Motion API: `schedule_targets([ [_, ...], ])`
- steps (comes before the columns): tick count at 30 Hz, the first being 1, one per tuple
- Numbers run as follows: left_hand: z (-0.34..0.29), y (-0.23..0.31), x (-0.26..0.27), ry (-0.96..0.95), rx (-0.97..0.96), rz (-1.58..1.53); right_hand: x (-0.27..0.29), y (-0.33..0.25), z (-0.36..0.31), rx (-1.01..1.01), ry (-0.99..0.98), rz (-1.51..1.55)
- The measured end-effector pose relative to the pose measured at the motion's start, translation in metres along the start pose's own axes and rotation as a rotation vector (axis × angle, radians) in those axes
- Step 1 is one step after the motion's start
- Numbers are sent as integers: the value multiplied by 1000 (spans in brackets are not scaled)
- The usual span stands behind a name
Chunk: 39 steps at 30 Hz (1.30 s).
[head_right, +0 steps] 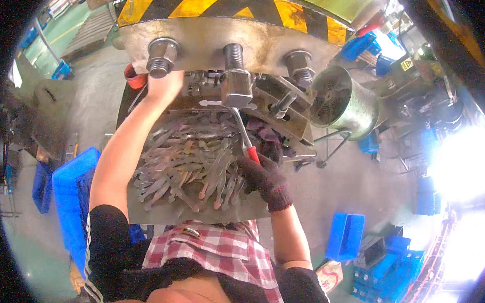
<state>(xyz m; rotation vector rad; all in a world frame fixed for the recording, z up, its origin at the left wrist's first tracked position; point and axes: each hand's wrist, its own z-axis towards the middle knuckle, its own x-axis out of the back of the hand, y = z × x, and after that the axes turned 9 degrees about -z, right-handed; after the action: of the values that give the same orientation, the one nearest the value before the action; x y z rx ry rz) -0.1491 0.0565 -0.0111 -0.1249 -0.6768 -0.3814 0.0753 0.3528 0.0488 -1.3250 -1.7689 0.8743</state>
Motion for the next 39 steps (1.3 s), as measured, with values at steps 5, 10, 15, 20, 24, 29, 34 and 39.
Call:
schedule_targets([
  [5,-4,3,67,-116,281,-176,3,-21,43,50,198,-412],
  [10,-49,-7,97,-107,505,-327,-7,-55,71,59,148,-525],
  [15,-80,8,118,-162,624,-412,-18,-53,84,72,144,-636],
  [20,-89,24,125,-137,637,-506,-29,-44,90,114,173,-601],
  [24,-92,28,121,-107,606,-607,-34,-51,94,-30,201,-568],
  [29,-104,29,115,-109,656,-755,-23,-71,40,-63,202,-666],
  [34,-88,34,112,-466,964,-1118,-6,0,20,-112,3,-467],
  [39,-76,37,102,-645,1005,-1343,-18,10,8,-44,-249,-229],
])
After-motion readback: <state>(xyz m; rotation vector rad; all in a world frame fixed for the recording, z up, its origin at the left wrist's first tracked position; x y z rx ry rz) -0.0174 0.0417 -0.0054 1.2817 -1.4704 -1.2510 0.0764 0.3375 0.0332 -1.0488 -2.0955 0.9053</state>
